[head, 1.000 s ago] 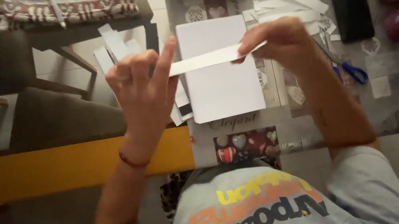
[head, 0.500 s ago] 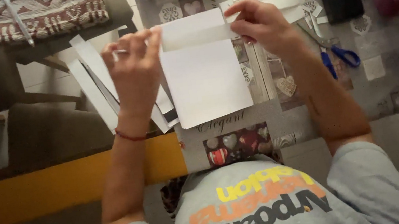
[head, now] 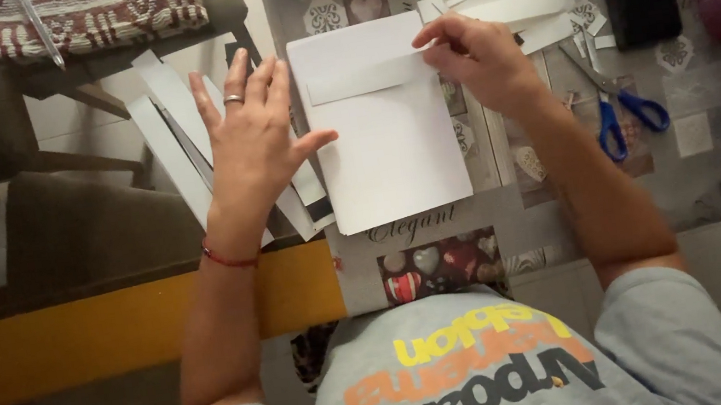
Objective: Preparing and assembling paper sheets by folding and applying decorative strips to cardstock.
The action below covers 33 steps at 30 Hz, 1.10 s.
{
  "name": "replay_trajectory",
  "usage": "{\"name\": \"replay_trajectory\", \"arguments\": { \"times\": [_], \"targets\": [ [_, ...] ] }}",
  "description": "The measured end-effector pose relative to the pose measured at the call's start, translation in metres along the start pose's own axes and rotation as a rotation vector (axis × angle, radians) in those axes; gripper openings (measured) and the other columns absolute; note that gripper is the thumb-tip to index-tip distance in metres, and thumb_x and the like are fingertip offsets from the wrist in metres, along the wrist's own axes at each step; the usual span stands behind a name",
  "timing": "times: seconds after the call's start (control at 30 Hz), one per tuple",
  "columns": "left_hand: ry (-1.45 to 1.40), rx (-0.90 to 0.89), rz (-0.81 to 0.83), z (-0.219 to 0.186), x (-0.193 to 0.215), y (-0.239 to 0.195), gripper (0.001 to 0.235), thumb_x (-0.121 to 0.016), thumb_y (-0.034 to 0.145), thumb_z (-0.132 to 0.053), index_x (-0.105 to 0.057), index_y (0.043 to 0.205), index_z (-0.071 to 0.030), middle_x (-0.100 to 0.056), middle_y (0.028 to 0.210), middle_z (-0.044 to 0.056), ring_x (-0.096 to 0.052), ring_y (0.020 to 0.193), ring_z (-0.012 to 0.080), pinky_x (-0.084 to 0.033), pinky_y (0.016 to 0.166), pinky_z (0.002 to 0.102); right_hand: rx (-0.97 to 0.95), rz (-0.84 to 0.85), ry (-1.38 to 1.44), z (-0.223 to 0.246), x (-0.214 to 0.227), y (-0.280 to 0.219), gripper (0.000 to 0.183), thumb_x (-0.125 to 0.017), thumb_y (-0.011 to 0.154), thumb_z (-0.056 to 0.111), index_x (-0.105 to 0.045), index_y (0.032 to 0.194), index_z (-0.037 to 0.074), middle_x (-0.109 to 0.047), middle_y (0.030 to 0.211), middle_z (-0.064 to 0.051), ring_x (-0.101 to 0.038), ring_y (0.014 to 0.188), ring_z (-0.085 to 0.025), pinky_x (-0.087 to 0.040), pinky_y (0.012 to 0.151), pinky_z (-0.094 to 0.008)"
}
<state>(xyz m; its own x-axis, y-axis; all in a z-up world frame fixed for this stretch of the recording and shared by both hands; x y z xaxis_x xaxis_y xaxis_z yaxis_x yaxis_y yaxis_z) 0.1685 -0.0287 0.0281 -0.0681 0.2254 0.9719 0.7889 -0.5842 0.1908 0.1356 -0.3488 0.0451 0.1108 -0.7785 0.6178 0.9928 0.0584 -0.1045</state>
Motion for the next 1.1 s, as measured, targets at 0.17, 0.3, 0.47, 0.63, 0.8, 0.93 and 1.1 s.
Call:
{"name": "replay_trajectory", "arguments": {
  "times": [0.17,0.3,0.47,0.63,0.8,0.93,1.1],
  "targets": [
    [-0.061,-0.001,0.075,0.000,-0.005,0.002,0.092,-0.070,0.097,-0.072,-0.060,0.154,-0.001,-0.054,0.166,0.020,-0.030,0.163,0.0401,-0.001,0.125,0.076,0.101,-0.006,-0.126,0.002,-0.005,-0.004,0.018,-0.065,0.114,0.007,-0.069,0.131,0.001,-0.067,0.089,-0.006,-0.060,0.073,-0.014,-0.050,0.062,-0.026],
    [-0.086,-0.009,0.094,-0.001,-0.008,0.004,0.086,-0.072,0.097,-0.067,-0.060,0.153,-0.003,-0.053,0.167,0.017,-0.030,0.163,0.0387,0.000,0.125,0.076,0.069,-0.054,-0.306,0.013,-0.005,-0.010,0.031,-0.069,0.112,0.012,-0.064,0.141,0.001,-0.077,0.096,-0.012,-0.072,0.078,-0.021,-0.062,0.073,-0.033],
    [-0.071,-0.032,0.097,-0.002,-0.016,0.003,0.088,-0.068,0.101,-0.065,-0.056,0.157,0.001,-0.053,0.168,0.017,-0.029,0.163,0.0385,-0.005,0.125,0.076,-0.074,0.037,-0.312,0.011,-0.014,-0.011,0.037,-0.068,0.110,0.017,-0.061,0.145,0.006,-0.077,0.098,-0.011,-0.072,0.084,-0.023,-0.062,0.080,-0.036],
    [-0.121,0.000,0.195,-0.004,-0.019,0.008,0.088,-0.061,0.103,-0.066,-0.049,0.162,-0.001,-0.040,0.174,0.016,-0.018,0.166,0.0345,0.001,0.126,0.074,0.025,-0.032,-0.306,0.017,-0.017,-0.014,0.030,-0.065,0.113,0.014,-0.064,0.141,0.001,-0.068,0.082,-0.004,-0.059,0.066,-0.017,-0.051,0.060,-0.035],
    [-0.097,0.000,0.161,-0.003,-0.017,0.006,0.084,-0.065,0.101,-0.065,-0.056,0.156,-0.002,-0.045,0.172,0.015,-0.021,0.165,0.0353,-0.001,0.126,0.075,0.019,-0.010,-0.322,0.008,-0.019,-0.010,0.034,-0.068,0.111,0.014,-0.061,0.142,0.003,-0.070,0.086,-0.008,-0.063,0.069,-0.019,-0.056,0.061,-0.034],
    [-0.057,0.026,0.118,-0.006,-0.010,0.003,0.091,-0.062,0.103,-0.068,-0.051,0.162,-0.001,-0.049,0.170,0.013,-0.026,0.164,0.0373,-0.004,0.125,0.076,-0.032,0.014,-0.298,0.014,-0.013,-0.009,0.039,-0.071,0.109,0.018,-0.060,0.145,0.005,-0.073,0.089,-0.006,-0.066,0.075,-0.020,-0.055,0.072,-0.036],
    [-0.019,0.083,0.227,-0.005,-0.010,0.004,0.092,-0.049,0.104,-0.078,-0.051,0.160,-0.005,-0.038,0.176,0.013,-0.016,0.166,0.0347,0.004,0.127,0.072,-0.170,0.012,-0.302,0.028,-0.008,-0.014,0.054,-0.068,0.110,0.022,-0.048,0.157,0.004,-0.077,0.100,-0.013,-0.072,0.079,-0.025,-0.060,0.066,-0.036]
  ]
}}
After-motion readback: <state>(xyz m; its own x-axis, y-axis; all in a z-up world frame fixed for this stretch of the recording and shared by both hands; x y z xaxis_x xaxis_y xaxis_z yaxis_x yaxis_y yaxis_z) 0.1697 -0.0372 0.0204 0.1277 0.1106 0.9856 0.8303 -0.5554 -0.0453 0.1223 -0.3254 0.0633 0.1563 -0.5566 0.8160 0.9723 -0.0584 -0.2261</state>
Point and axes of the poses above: each hand's wrist, its own y-axis towards the middle knuckle, its own x-axis out of the back of the hand, z = x × y, the point moved 3 cm from there along y, towards the middle knuckle
